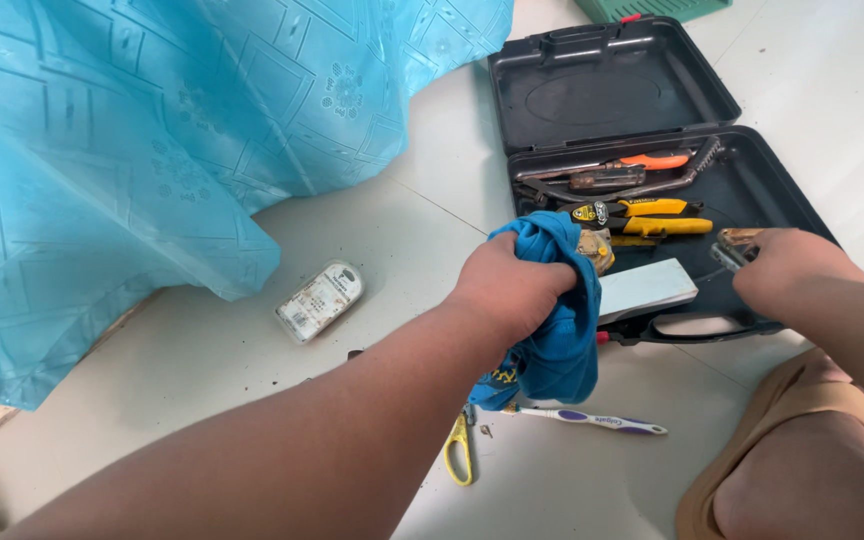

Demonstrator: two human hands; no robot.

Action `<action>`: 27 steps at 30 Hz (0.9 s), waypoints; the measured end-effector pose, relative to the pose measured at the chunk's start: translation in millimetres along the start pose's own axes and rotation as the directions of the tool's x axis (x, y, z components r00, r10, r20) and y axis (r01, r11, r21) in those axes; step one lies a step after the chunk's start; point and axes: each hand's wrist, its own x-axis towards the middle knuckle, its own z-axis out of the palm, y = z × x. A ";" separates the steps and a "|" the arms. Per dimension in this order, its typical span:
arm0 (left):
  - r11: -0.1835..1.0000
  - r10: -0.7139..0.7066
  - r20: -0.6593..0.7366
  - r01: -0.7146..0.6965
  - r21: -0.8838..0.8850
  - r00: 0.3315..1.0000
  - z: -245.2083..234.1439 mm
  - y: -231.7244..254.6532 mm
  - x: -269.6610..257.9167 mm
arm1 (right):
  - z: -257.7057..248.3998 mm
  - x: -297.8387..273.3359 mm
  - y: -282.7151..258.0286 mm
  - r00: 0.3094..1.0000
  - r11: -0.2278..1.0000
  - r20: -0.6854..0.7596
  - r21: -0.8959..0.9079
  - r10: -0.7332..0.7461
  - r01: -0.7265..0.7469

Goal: The person cleans several metal tools by spraying them with a liquid from a small bottle and wiping them with a blue cloth. The person also uses a toothbrush to scrub a rusty hammer. The tools are handled one at a time and placed back into a black toolbox.

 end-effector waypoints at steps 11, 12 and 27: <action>1.000 -0.016 -0.111 0.014 -0.019 0.994 -8.4 -2.8 11.1 | 30.7 56.8 9.7 0.989 0.984 0.150 -0.173 -0.007 0.033; 0.999 -0.022 -0.122 0.018 -0.032 0.992 -10.9 -0.3 11.9 | 30.3 56.2 12.3 0.994 0.994 0.113 -0.105 -0.001 0.013; 0.968 0.051 -0.262 -0.112 -0.223 0.964 -46.6 33.9 -22.7 | -61.5 -71.0 -75.1 0.995 0.554 -0.008 0.830 -0.102 0.064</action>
